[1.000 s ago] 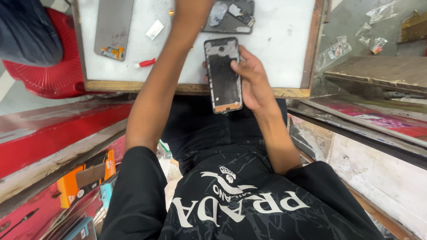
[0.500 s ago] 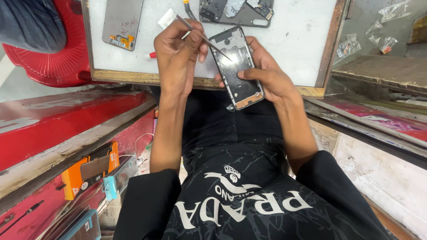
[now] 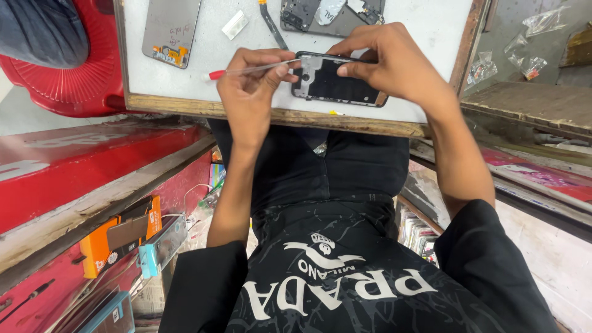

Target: The person disassembles a smartphone, removes the screen, and cleans the internal frame with a tool. They handle the phone body, screen, and a small cleaning tool on a cluttered workbench.

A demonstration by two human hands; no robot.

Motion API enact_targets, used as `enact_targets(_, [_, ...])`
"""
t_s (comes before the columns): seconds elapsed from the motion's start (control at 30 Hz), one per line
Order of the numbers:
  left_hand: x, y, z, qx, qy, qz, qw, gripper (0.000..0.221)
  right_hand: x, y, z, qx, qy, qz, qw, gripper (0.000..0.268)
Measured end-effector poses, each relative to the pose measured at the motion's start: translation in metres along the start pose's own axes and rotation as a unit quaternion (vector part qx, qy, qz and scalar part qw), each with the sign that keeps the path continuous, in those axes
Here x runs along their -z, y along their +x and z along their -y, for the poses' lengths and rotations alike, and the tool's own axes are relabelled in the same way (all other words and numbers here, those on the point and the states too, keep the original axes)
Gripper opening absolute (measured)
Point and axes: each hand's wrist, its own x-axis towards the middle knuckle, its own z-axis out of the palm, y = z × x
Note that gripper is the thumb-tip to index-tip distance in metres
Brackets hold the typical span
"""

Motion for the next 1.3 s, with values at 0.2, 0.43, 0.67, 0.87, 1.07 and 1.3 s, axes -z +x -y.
enact_targets(0.2, [-0.010, -0.004, 0.004, -0.077, 0.177, -0.052, 0.980, 0.010, -0.026, -0.013, -0.001, 0.226, -0.209, -0.118, 0.944, 0.053])
enact_targets(0.43, [0.000, 0.002, -0.018, -0.118, 0.315, 0.008, 0.942, 0.009, -0.042, -0.024, -0.005, 0.244, -0.211, -0.124, 0.938, 0.065])
enact_targets(0.67, [0.012, 0.012, -0.020, -0.107, 0.308, 0.087, 0.941, 0.009, -0.038, -0.030, -0.004, 0.286, -0.235, -0.108, 0.923, 0.042])
enact_targets(0.87, [0.020, 0.012, -0.014, -0.130, 0.320, 0.122, 0.931, 0.011, -0.072, -0.039, -0.003, 0.254, -0.297, -0.139, 0.910, 0.046])
enact_targets(1.07, [0.023, 0.010, -0.013, -0.134, 0.329, 0.127, 0.926, 0.012, -0.083, -0.039, -0.007, 0.245, -0.278, -0.151, 0.916, 0.048])
enact_targets(1.3, [0.022, 0.011, -0.015, -0.136, 0.333, 0.138, 0.923, 0.013, -0.085, -0.039, -0.010, 0.240, -0.237, -0.147, 0.930, 0.053])
